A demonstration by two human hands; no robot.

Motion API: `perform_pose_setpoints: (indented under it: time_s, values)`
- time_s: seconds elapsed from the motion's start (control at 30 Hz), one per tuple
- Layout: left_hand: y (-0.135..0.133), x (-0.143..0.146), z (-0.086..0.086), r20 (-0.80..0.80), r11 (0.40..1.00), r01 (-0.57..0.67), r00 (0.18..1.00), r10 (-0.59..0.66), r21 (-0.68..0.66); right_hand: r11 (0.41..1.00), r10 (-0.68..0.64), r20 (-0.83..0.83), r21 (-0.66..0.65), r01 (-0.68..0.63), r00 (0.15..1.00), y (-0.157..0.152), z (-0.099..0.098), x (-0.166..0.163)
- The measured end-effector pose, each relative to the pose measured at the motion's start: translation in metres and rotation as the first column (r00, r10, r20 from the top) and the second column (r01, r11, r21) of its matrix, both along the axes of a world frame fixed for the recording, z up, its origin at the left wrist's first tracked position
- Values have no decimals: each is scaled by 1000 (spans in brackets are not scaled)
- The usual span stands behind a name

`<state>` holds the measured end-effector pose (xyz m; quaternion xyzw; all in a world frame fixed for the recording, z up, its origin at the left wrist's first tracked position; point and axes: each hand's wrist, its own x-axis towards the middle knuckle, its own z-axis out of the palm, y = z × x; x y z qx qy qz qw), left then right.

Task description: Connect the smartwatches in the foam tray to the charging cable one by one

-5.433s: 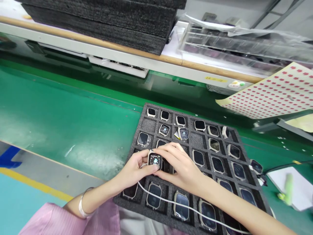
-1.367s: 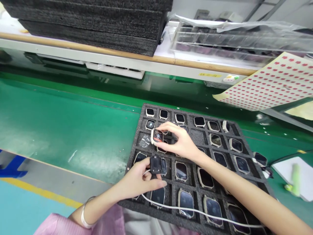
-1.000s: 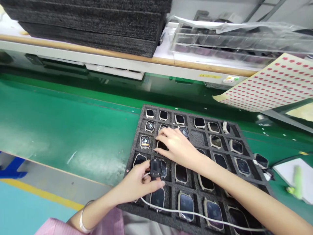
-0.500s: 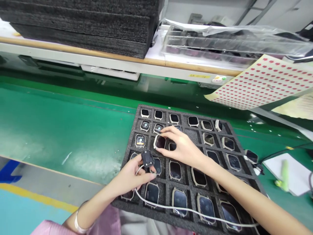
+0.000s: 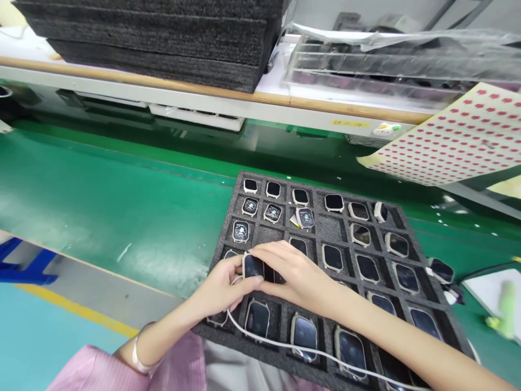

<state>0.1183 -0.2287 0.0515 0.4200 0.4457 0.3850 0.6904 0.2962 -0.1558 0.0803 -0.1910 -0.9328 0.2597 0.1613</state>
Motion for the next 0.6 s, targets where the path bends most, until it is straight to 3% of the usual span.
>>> perform_pose_setpoints:
  time_s: [0.27, 0.6]
  values:
    - [-1, -5, -3, 148, 998, -29, 989, 20, 58, 998, 26, -191, 67, -13, 981, -9, -14, 0]
    - [-4, -6, -7, 70, 993, 6, 997, -14, 114, 999, 13, -222, 51, -2, 975, -11, -17, 1]
